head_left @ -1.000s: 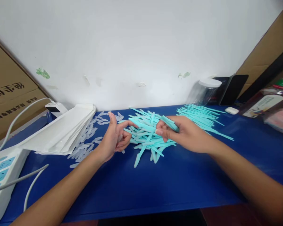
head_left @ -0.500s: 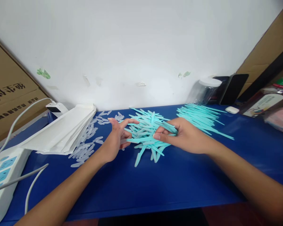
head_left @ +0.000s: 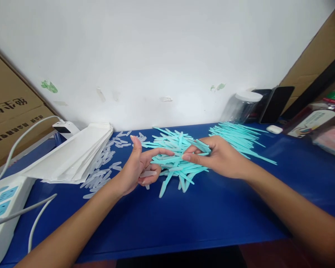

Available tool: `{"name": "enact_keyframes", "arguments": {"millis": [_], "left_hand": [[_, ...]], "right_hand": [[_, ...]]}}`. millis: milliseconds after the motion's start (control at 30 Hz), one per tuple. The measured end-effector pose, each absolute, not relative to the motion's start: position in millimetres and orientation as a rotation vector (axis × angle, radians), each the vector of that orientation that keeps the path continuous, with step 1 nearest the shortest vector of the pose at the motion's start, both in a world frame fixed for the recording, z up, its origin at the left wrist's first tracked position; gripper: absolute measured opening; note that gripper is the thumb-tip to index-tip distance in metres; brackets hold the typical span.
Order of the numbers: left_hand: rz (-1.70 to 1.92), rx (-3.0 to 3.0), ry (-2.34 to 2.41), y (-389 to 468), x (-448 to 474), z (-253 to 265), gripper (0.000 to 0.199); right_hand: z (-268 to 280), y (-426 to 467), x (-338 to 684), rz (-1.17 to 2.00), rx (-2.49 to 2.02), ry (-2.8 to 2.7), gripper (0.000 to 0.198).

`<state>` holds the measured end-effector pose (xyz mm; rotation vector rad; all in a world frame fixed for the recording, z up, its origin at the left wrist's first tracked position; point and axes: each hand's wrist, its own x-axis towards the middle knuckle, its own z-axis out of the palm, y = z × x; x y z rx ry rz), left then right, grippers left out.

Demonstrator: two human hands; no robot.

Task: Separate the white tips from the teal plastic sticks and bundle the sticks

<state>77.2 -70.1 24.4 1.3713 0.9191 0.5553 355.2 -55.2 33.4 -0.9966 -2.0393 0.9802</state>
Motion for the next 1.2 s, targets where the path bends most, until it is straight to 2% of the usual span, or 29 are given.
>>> {"name": "enact_keyframes", "arguments": {"millis": [300,500,567,800,1200], "left_hand": [[0.464,1.443,0.856,-71,76,28,0.125],[0.707,1.751,1.023,-77,76,18,0.123],[0.753,1.805,1.042,-80,76,17,0.125],[0.678,1.723,0.981,-81,77,18,0.129],[0.532,1.479,0.795,-76,76,24,0.123]], "right_hand": [[38,-55,359,1.107,-1.023,-2.052,0.033],[42,-54,359,1.118,-1.145,-1.977,0.061],[43,-55,358,1.148,-1.201,-1.93,0.064],[40,-57,354,1.205,-1.327,-1.846,0.059],[41,-56,356,1.215,-1.255,-1.911,0.056]]}}
